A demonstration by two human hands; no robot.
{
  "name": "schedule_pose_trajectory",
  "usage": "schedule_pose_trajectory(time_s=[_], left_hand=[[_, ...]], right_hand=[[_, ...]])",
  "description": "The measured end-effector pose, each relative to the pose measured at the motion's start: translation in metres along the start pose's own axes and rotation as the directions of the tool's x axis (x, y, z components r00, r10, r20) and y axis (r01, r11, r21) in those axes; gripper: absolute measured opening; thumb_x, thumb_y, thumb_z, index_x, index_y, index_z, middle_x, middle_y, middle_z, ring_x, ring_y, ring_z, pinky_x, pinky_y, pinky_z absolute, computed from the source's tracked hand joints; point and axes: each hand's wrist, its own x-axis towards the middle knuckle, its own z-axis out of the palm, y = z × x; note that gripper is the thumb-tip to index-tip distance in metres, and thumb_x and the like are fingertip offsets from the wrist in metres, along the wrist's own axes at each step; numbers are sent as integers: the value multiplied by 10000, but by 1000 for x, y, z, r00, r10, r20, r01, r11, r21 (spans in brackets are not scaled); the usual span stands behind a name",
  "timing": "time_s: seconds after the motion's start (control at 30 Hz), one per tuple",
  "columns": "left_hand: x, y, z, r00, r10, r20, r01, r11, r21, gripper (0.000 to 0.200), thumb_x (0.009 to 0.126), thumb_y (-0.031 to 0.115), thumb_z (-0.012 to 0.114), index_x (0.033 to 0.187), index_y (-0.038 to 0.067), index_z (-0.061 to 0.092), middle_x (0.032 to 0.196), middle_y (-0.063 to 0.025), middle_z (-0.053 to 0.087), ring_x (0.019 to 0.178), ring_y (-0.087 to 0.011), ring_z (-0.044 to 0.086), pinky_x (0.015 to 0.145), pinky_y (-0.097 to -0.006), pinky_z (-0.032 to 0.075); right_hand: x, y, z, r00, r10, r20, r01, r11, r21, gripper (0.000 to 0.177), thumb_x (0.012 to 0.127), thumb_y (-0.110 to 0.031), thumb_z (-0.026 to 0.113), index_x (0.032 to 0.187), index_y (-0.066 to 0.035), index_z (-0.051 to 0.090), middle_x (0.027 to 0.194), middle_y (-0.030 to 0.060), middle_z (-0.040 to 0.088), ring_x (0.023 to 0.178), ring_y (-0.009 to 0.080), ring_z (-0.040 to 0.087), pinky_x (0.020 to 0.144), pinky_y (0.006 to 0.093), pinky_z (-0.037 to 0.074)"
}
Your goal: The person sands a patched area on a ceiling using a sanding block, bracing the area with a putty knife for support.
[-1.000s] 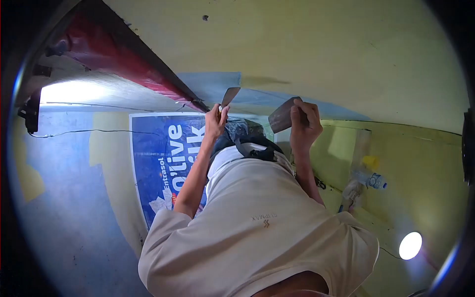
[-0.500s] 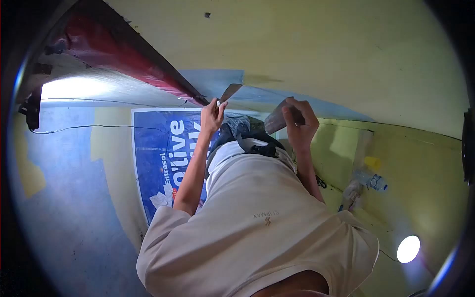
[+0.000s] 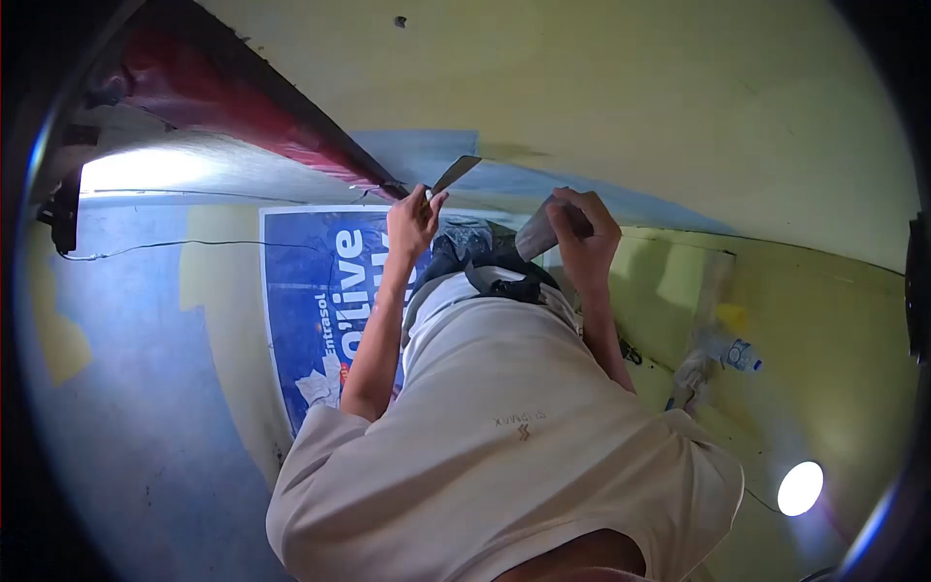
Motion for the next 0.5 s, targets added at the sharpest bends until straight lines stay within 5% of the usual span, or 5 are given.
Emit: schedule_pose_trajectory(time_s=[0.1,0.3,0.5], left_hand=[[-1,-10,-2,997,-62,40,62,998,-9,300,964,214,672,819,-3,524,572,-170,423,511,-244,319,486,-345,368],[-7,-8,-4,991,-126,50,128,990,-54,362,955,242,693,772,-5,504,545,-172,390,508,-225,290,470,-344,344],[-3,9,-10,998,-58,24,58,998,-14,394,954,264,688,755,-12,488,557,-187,405,535,-268,268,471,-361,351]], right_hand=[[1,1,3,995,-100,-24,100,995,1,175,875,-24,740,1049,-34,729,879,47,685,757,97,673,645,226,519],[-2,-1,-2,1000,11,22,-12,999,33,182,878,-51,749,1058,-33,730,875,55,683,776,104,676,666,230,525],[-6,4,2,999,-17,28,16,1000,22,191,888,-81,750,1072,-31,730,865,48,676,757,94,643,655,236,504]])
